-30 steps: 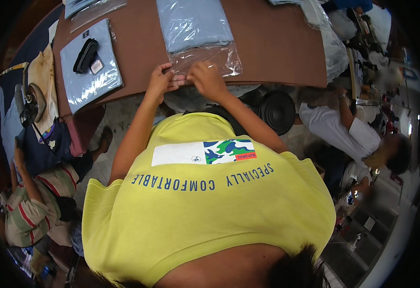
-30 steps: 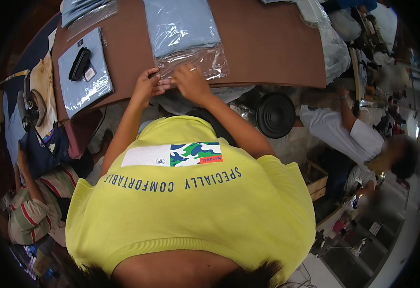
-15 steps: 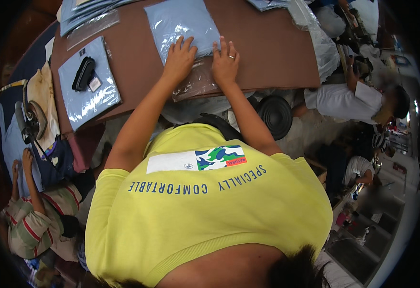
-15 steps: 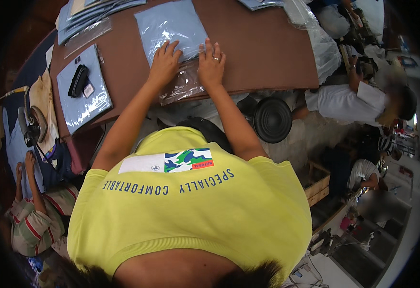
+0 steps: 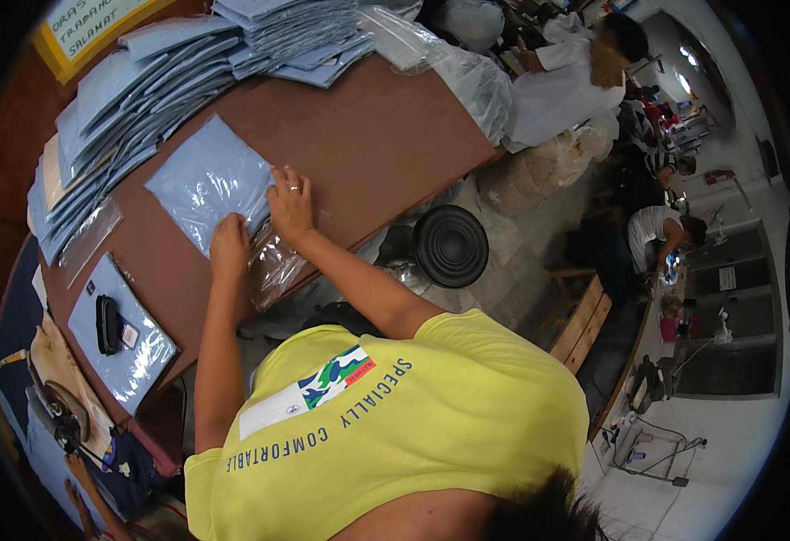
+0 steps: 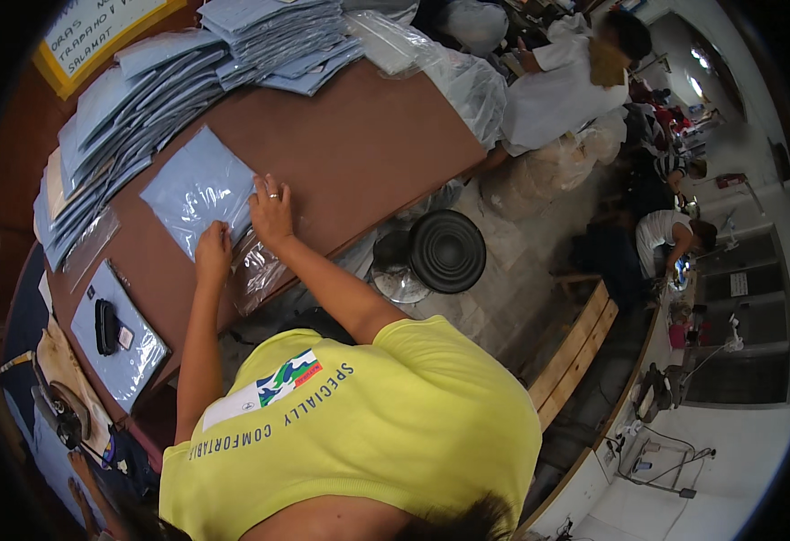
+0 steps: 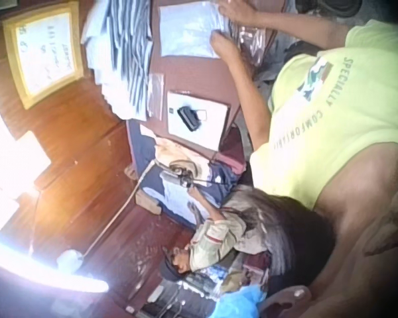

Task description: The person packages folded shirts into plastic bags at a workbench, sealing the bags and organizing them into a stack.

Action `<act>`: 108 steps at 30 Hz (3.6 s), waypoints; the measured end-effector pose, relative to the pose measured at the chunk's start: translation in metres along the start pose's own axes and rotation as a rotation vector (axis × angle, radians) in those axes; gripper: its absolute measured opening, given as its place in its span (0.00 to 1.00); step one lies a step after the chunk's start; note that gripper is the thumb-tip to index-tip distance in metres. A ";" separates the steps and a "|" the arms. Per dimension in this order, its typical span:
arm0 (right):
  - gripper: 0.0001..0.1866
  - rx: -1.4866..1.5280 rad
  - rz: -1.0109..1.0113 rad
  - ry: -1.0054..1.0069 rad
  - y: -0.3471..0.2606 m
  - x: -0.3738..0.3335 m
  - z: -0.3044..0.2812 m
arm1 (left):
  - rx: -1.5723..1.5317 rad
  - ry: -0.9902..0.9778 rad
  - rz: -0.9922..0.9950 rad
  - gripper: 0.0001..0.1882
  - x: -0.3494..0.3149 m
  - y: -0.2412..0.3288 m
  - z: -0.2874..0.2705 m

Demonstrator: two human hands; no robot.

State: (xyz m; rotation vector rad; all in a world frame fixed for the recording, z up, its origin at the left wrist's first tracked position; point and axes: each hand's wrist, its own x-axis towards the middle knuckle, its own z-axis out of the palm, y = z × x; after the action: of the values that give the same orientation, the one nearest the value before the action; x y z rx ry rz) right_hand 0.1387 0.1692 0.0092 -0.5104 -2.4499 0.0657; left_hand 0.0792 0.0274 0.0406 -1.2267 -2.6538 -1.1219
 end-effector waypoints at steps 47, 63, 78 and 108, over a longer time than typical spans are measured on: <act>0.41 0.525 -0.408 -0.807 0.095 -0.025 -0.081 | 0.259 -0.374 0.032 0.43 -0.130 0.006 -0.056; 0.44 0.042 -0.894 -0.682 0.095 -0.061 -0.091 | 0.458 -0.199 0.240 0.23 -0.161 -0.031 -0.050; 0.08 0.941 -0.061 -0.501 0.068 -0.043 -0.063 | 0.060 0.212 -0.134 0.07 -0.123 -0.033 -0.044; 0.19 -0.054 0.170 -0.488 0.007 0.015 -0.011 | 0.635 -0.049 -0.801 0.16 -0.022 -0.039 -0.020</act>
State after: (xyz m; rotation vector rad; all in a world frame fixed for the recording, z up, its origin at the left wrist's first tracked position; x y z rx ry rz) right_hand 0.1373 0.1806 0.0256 -0.8046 -2.8795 0.2179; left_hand 0.0630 -0.0168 0.0258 -0.0765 -3.2048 -0.1532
